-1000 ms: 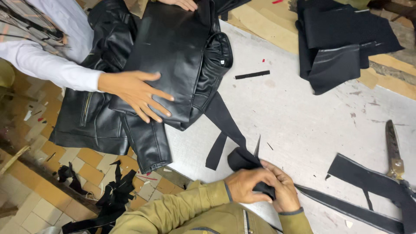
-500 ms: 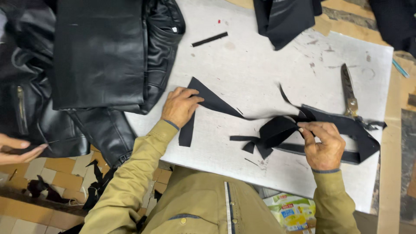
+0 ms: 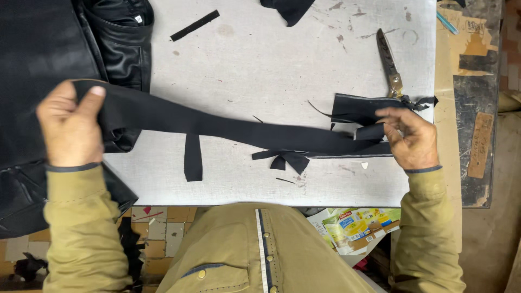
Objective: The person cuts black fabric pieces using shears on a white work surface. They align a cardboard template on the fabric, trace or mark lines, and cut along the marked edges to produce shaped fabric pieces. A black leather jacket is visible on the table, and another person briefly handles the jacket.
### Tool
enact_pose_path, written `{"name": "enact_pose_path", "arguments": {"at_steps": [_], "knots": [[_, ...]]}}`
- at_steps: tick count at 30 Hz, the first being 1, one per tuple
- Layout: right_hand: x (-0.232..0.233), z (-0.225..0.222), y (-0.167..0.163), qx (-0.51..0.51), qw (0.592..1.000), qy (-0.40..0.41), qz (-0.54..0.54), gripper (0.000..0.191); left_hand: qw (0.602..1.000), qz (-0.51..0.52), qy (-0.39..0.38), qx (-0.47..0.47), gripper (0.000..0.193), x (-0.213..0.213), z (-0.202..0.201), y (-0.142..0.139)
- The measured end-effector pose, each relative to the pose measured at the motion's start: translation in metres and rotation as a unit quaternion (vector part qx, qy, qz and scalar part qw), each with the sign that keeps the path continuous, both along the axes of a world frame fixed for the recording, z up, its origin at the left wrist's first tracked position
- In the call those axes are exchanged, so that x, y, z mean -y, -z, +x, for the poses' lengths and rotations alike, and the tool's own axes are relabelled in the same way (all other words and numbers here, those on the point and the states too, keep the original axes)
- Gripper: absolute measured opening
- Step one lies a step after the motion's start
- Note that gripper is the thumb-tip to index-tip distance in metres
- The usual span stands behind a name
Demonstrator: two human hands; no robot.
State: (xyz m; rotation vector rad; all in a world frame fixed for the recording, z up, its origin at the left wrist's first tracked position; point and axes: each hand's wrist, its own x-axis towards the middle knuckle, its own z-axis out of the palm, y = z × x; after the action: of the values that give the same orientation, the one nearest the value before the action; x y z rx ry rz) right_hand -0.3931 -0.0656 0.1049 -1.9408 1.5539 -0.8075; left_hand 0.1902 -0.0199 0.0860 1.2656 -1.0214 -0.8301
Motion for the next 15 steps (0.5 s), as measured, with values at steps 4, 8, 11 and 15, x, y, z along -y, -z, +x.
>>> {"name": "enact_pose_path", "arguments": {"at_steps": [4, 8, 11, 15], "knots": [[0.027, -0.023, 0.005, 0.016, 1.0, -0.004, 0.013, 0.02, 0.978, 0.029, -0.13, 0.159, 0.008, -0.022, 0.03, -0.02], [0.06, -0.053, 0.005, -0.043, 0.991, 0.033, 0.12, 0.015, 0.938, 0.055, -0.145, 0.311, 0.008, -0.044, 0.049, -0.012], [0.083, -0.06, 0.009, -0.063, 0.98, -0.038, 0.186, 0.016, 0.913, 0.07, -0.139, 0.378, 0.008, -0.055, 0.059, 0.006], [0.1, -0.044, 0.022, -0.223, 0.96, 0.044, 0.163, 0.02, 0.89, 0.077, -0.128, 0.431, 0.009, -0.074, 0.069, 0.024]]}}
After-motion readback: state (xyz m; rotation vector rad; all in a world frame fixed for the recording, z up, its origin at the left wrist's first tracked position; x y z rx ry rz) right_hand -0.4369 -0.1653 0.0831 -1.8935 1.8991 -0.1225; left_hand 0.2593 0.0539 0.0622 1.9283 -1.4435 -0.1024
